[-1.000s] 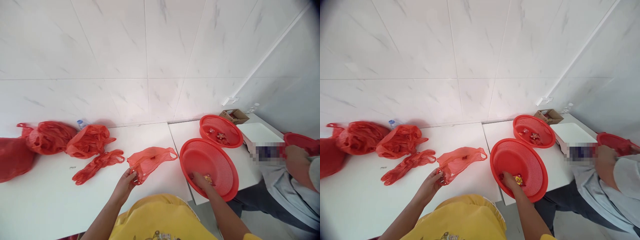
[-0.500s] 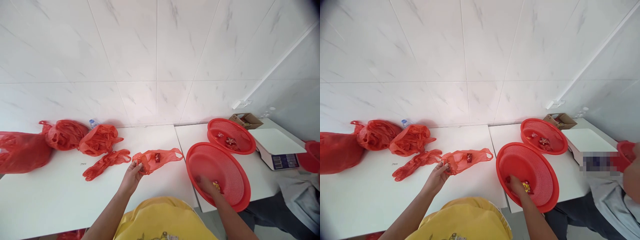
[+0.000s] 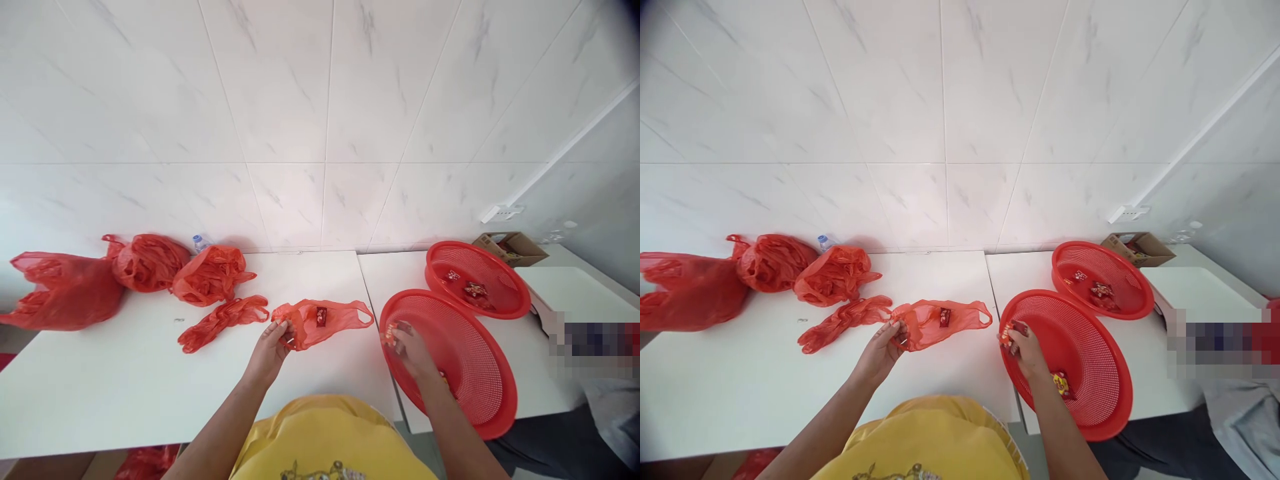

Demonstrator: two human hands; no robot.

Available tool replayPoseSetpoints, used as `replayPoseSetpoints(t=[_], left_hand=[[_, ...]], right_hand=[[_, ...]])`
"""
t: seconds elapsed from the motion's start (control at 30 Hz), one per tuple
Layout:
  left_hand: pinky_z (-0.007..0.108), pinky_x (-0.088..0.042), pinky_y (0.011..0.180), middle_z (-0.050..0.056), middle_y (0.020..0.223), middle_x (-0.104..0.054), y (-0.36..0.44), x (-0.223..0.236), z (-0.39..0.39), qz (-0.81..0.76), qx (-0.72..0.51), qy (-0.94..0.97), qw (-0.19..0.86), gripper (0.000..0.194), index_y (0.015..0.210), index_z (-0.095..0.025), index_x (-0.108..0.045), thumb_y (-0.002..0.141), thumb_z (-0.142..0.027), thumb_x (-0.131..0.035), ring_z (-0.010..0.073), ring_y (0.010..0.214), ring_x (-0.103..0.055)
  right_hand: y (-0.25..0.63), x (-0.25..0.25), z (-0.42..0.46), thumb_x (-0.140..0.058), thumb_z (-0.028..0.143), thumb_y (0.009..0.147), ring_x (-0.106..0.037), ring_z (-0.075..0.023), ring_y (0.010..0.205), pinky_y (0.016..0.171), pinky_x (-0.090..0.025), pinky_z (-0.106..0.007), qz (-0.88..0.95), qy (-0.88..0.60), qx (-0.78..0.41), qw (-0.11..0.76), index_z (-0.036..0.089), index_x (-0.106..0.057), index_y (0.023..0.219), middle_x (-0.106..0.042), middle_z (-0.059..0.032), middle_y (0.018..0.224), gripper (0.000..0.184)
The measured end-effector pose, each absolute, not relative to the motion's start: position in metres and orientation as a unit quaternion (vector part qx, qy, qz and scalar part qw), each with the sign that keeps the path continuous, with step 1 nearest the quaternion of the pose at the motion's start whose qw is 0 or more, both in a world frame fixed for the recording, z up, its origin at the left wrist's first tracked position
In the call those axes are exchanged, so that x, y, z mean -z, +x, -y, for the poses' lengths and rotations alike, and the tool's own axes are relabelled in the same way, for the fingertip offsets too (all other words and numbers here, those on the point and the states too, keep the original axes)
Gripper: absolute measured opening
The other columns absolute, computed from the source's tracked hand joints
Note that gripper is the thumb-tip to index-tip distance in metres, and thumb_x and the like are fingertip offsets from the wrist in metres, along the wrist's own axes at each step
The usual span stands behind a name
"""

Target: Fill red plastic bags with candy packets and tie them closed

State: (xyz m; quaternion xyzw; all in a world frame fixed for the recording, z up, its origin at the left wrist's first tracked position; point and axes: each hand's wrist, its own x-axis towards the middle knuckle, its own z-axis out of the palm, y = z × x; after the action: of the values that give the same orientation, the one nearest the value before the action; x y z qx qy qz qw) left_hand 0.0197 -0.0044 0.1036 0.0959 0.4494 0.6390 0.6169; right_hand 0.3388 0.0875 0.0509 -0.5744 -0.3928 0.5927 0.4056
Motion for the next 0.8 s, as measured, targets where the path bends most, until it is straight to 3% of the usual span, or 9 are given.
replayPoseSetpoints(t=[0.07,0.13,0.27,0.4,0.5,0.63,0.8], left_hand=[[0.023,-0.046,0.063,0.002,0.077,-0.063,0.021,-0.105,0.005,-0.452,-0.637,0.092,0.617,0.027,0.087,-0.016,-0.070,0.069,-0.033,-0.082,0.0127,0.074,-0.057],[0.023,-0.045,0.062,0.001,0.078,-0.062,0.023,-0.106,0.006,-0.452,-0.636,0.093,0.619,0.032,0.093,-0.017,-0.071,0.069,-0.035,-0.081,0.0127,0.074,-0.056],[0.024,-0.045,0.063,0.000,0.078,-0.060,0.026,-0.107,0.010,-0.448,-0.631,0.101,0.626,0.035,0.100,-0.018,-0.070,0.071,-0.036,-0.080,0.0119,0.073,-0.054],[0.024,-0.044,0.063,0.000,0.079,-0.059,0.025,-0.104,0.013,-0.445,-0.630,0.105,0.627,0.037,0.103,-0.017,-0.069,0.073,-0.037,-0.079,0.0114,0.073,-0.054],[0.024,-0.044,0.064,0.000,0.080,-0.059,0.023,-0.101,0.015,-0.443,-0.633,0.106,0.626,0.037,0.104,-0.017,-0.069,0.074,-0.037,-0.078,0.0111,0.075,-0.053],[0.023,-0.044,0.064,0.001,0.080,-0.059,0.020,-0.098,0.014,-0.443,-0.632,0.103,0.627,0.035,0.102,-0.017,-0.069,0.074,-0.036,-0.078,0.0108,0.074,-0.053],[0.024,-0.045,0.063,0.001,0.079,-0.059,0.019,-0.097,0.013,-0.449,-0.630,0.093,0.627,0.036,0.101,-0.017,-0.069,0.072,-0.035,-0.080,0.0116,0.072,-0.053]], right_hand=[[0.310,-0.062,-0.084,-0.067,0.029,0.066,-0.060,-0.0165,0.064,0.066,-0.049,-0.031,0.301,-0.482,-0.701,0.430,0.023,-0.053,0.083,-0.058,0.0021,0.064,0.023],[0.280,-0.068,-0.078,-0.069,0.028,0.066,-0.064,-0.0172,0.071,0.069,-0.051,-0.031,0.239,-0.444,-0.765,0.400,0.022,-0.056,0.085,-0.064,-0.0003,0.073,0.024],[0.228,-0.068,-0.072,-0.069,0.024,0.069,-0.058,-0.0120,0.060,0.070,-0.053,-0.029,0.158,-0.429,-0.819,0.346,0.020,-0.056,0.070,-0.061,0.0016,0.061,0.014],[0.200,-0.070,-0.073,-0.073,0.030,0.072,-0.054,-0.0105,0.056,0.069,-0.053,-0.027,0.150,-0.404,-0.830,0.354,0.020,-0.059,0.066,-0.055,0.0041,0.053,0.018],[0.200,-0.076,-0.075,-0.074,0.036,0.075,-0.064,-0.0141,0.077,0.079,-0.054,-0.029,0.183,-0.365,-0.844,0.347,0.021,-0.068,0.088,-0.070,-0.0011,0.082,0.021],[0.228,-0.079,-0.077,-0.074,0.039,0.075,-0.066,-0.0211,0.105,0.086,-0.053,-0.032,0.210,-0.417,-0.819,0.335,0.023,-0.068,0.101,-0.072,-0.0066,0.111,0.031],[0.292,-0.067,-0.080,-0.074,0.044,0.070,-0.068,-0.0203,0.090,0.072,-0.054,-0.029,0.250,-0.528,-0.706,0.400,0.022,-0.067,0.094,-0.074,-0.0061,0.092,0.033]])
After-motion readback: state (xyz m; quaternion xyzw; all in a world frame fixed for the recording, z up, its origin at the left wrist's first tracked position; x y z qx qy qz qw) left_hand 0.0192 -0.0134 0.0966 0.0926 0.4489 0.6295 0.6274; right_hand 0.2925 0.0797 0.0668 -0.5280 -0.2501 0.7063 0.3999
